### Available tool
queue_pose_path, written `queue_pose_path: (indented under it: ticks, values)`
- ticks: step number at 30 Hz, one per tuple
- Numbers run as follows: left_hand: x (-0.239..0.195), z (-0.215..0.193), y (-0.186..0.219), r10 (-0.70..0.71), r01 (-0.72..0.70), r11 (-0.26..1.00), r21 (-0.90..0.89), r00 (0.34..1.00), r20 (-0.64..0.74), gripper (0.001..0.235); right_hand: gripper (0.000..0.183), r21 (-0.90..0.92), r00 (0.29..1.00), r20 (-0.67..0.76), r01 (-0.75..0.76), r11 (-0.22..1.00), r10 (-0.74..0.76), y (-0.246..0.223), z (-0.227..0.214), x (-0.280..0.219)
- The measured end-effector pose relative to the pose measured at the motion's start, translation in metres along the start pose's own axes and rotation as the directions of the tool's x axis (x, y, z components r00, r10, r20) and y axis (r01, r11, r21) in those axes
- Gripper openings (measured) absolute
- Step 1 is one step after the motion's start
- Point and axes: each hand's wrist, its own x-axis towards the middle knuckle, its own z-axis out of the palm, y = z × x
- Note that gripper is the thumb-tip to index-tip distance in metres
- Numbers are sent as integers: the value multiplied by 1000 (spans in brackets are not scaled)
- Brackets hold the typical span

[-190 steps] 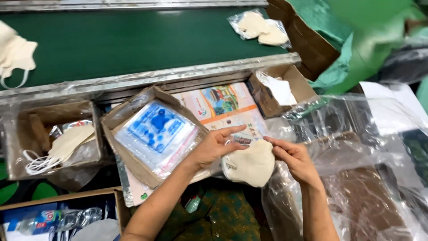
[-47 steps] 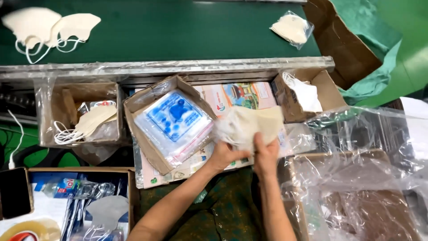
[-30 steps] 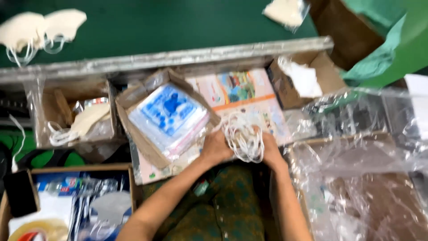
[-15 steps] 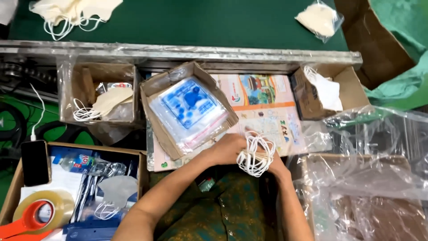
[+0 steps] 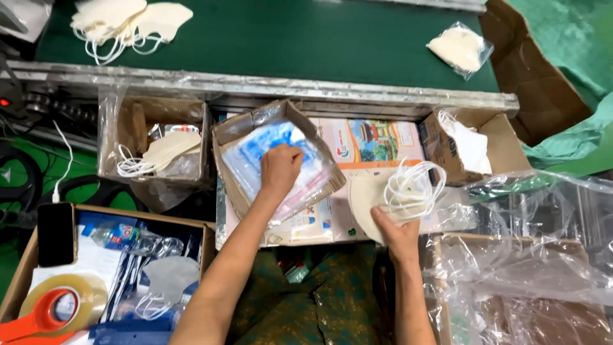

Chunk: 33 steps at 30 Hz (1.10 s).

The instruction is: The recorder is packaging face masks by sorting, counting, and placing them into containers or bags at a conveyor belt workstation.

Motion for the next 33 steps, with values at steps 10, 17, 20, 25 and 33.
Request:
queue_pose_path:
  ticks: [10,17,20,25,33]
  values:
    - [-3,-58,62,-74,10,907,-421,988,-138,7,41,284,980,9,-193,939,199,-11,83,17]
    - [-17,-56,66,-120,56,851,-522,989,-90,8,37,12,985,88,150,989,-151,-17,64,31]
    - [-19,-54,71,-128,91,807,-583,992,-22,15,36,-177,962,122,262,949,-243,-48,67,29]
    - [-13,-47,72,114,95,548,-831,976,188,60,40,-719,673,227,604,345,-704,-111,68,27]
    - [6,-81,108,310,406,486,-774,747,587,57,28,-925,916,358,323,198,181,-156,17,41]
